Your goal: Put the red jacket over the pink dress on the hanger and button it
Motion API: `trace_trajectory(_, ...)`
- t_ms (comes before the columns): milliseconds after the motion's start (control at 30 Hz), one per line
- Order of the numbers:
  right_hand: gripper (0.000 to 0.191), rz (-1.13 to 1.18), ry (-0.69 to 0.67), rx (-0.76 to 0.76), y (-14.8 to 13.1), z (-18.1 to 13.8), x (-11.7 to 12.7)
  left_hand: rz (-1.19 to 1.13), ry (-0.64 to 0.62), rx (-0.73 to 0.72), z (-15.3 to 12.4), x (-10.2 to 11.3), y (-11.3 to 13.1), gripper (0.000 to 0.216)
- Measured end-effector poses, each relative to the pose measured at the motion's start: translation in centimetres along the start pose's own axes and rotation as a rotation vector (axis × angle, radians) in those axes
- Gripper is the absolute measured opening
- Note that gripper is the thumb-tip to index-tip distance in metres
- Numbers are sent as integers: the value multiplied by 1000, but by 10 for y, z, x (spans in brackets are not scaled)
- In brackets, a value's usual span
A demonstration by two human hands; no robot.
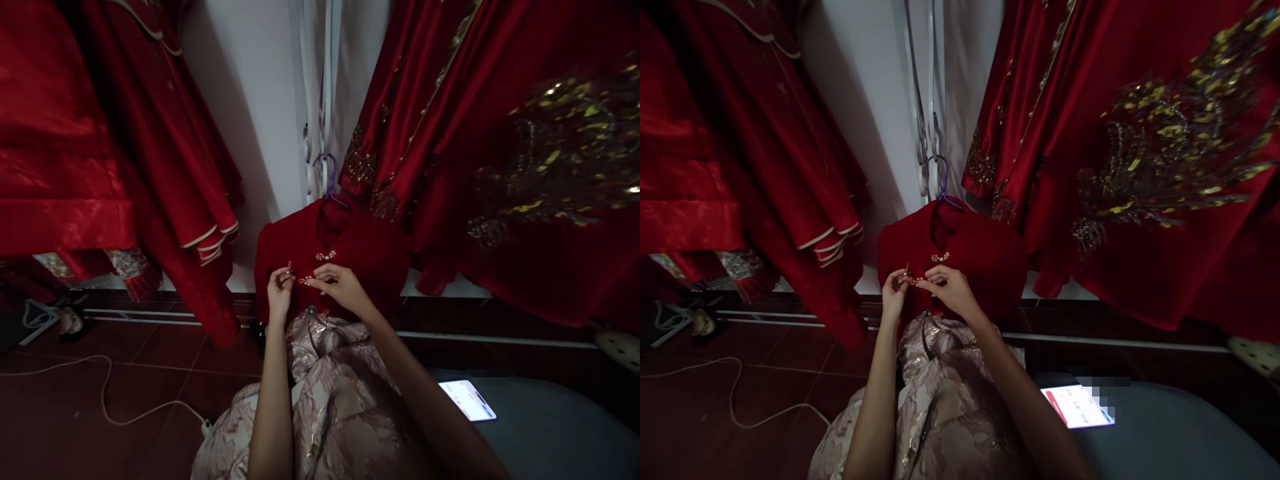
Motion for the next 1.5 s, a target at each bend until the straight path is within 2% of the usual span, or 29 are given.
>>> trace_trajectory(133, 27, -109, 67, 80, 18, 20, -13, -8, 5, 12, 0, 0, 2, 25)
trace_trajectory(300, 23, -166, 99, 82, 28, 30, -16, -9, 74, -28, 1, 4, 1, 34)
trace_trajectory(567, 21, -194, 81, 77, 33, 31, -17, -9, 11, -22, 4, 1, -4, 30)
trace_trajectory(1000, 19, -197, 153, 141, 20, 22, -21, 101, 32, -29, -7, -1, 18, 30)
trace_trajectory(1300, 17, -223, 184, 155, 14, 16, -23, 339, 67, -92, -13, 1, 32, 27)
trace_trajectory(1500, 18, -237, 210, 154, 15, 15, -25, 315, 66, -76, -10, 3, 27, 26)
Point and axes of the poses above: each hand's wrist, its own z-axis towards the middle knuckle, its own x-axis out of the back of the hand, y = z × x, the point moved 6 cm from there along z, towards the middle knuckle, and after that the axes turned 11 degrees about x, right-handed, at the moved point
